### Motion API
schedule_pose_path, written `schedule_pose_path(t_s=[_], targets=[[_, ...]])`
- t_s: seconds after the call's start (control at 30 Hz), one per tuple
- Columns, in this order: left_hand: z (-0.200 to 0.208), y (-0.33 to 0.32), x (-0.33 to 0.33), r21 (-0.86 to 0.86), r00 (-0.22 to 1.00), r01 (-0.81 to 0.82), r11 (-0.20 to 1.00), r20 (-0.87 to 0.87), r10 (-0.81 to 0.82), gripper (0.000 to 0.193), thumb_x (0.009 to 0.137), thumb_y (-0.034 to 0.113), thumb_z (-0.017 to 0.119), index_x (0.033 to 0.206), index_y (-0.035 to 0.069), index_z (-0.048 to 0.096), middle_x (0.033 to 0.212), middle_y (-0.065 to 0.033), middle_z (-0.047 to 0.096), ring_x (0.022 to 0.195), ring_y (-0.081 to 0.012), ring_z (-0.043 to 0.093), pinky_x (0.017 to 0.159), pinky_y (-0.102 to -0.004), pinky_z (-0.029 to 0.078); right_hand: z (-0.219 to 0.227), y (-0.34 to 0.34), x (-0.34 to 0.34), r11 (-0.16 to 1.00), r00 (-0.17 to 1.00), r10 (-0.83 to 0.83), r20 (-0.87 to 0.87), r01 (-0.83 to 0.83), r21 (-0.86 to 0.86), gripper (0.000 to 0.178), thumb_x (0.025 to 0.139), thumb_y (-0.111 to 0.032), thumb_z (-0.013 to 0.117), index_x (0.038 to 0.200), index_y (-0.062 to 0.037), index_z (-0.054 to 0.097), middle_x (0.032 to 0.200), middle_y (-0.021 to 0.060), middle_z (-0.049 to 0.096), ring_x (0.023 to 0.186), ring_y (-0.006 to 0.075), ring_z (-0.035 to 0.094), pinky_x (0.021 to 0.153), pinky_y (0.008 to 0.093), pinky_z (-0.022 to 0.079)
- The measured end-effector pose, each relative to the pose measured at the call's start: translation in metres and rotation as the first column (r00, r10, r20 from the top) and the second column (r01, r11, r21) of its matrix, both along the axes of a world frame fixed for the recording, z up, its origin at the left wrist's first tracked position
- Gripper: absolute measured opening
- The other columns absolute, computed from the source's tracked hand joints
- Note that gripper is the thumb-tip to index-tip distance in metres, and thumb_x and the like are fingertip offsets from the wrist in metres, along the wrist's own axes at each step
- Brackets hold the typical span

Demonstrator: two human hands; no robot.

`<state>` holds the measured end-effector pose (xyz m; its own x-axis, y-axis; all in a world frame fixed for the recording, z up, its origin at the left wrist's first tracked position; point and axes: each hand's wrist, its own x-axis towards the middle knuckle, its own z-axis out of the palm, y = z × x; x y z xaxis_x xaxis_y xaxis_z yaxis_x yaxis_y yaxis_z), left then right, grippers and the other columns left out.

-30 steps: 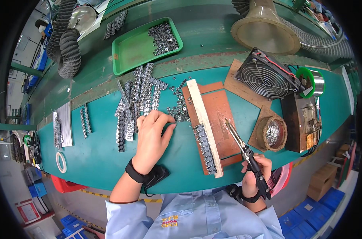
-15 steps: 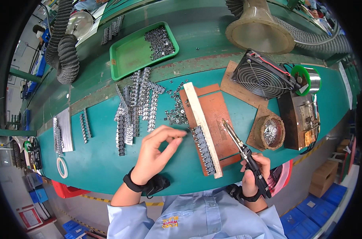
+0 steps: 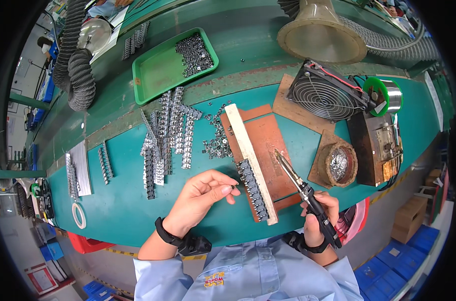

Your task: The person assembles electrical components on a board by picking up small metal pieces by hand, positioning them onto the components, and soldering them in place using a soldering iron.

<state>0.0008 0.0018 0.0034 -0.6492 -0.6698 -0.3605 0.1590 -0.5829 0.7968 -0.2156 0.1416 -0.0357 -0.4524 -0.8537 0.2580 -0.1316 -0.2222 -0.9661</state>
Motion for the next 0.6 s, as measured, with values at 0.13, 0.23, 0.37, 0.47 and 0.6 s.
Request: schedule_pose_path(t_s=[0.13,0.23,0.37,0.47,0.6], targets=[[-0.005,0.001,-0.003,-0.028,0.995,-0.009,1.000,0.098,0.012,0.010,0.083,0.004,0.057,0.092,0.001,0.055,0.088,-0.0080,0.059,0.074,-0.0134,0.055,0.069,-0.0246,0.044,-0.001,0.000,0.000,1.000,1.000,0.008,0.017,-0.008,-0.008,0.049,0.077,-0.036,0.064,0.104,-0.0010,0.044,0.083,0.0102,0.048,0.063,0.0128,0.049,0.052,0.0202,0.038],[-0.010,0.001,-0.007,-0.029,0.994,-0.027,0.999,0.109,0.030,0.010,0.083,0.004,0.057,0.092,0.002,0.053,0.087,-0.0065,0.058,0.074,-0.0125,0.055,0.069,-0.0238,0.044,0.001,0.000,-0.002,0.999,0.997,0.032,0.065,-0.030,-0.032,0.041,0.076,-0.023,0.064,0.103,0.0007,0.045,0.083,0.0120,0.053,0.069,0.0164,0.052,0.061,0.0257,0.041],[-0.013,0.003,-0.013,-0.034,0.991,-0.043,0.998,0.126,0.047,0.011,0.083,0.004,0.058,0.091,0.003,0.050,0.083,-0.0044,0.057,0.073,-0.0112,0.055,0.068,-0.0227,0.044,-0.003,-0.001,-0.004,0.999,0.999,0.039,0.028,-0.037,-0.039,0.044,0.076,-0.030,0.064,0.102,-0.0002,0.044,0.080,0.0106,0.051,0.066,0.0148,0.050,0.056,0.0237,0.040],[-0.014,0.003,-0.016,-0.032,0.989,-0.047,0.998,0.139,0.051,0.012,0.082,0.004,0.058,0.090,0.004,0.049,0.081,-0.0035,0.056,0.072,-0.0106,0.054,0.068,-0.0220,0.043,-0.005,0.001,-0.006,0.998,0.999,0.043,0.026,-0.041,-0.047,0.045,0.075,-0.030,0.065,0.102,0.0001,0.045,0.079,0.0100,0.051,0.064,0.0148,0.049,0.055,0.0240,0.039],[-0.012,0.004,-0.018,-0.035,0.985,-0.045,0.998,0.168,0.050,0.012,0.082,0.005,0.058,0.088,0.005,0.048,0.079,-0.0029,0.057,0.070,-0.0099,0.054,0.067,-0.0215,0.043,-0.005,0.002,-0.008,0.996,0.995,0.063,0.072,-0.057,-0.075,0.040,0.072,-0.017,0.067,0.101,0.0026,0.047,0.077,0.0110,0.054,0.066,0.0183,0.051,0.063,0.0297,0.040]])
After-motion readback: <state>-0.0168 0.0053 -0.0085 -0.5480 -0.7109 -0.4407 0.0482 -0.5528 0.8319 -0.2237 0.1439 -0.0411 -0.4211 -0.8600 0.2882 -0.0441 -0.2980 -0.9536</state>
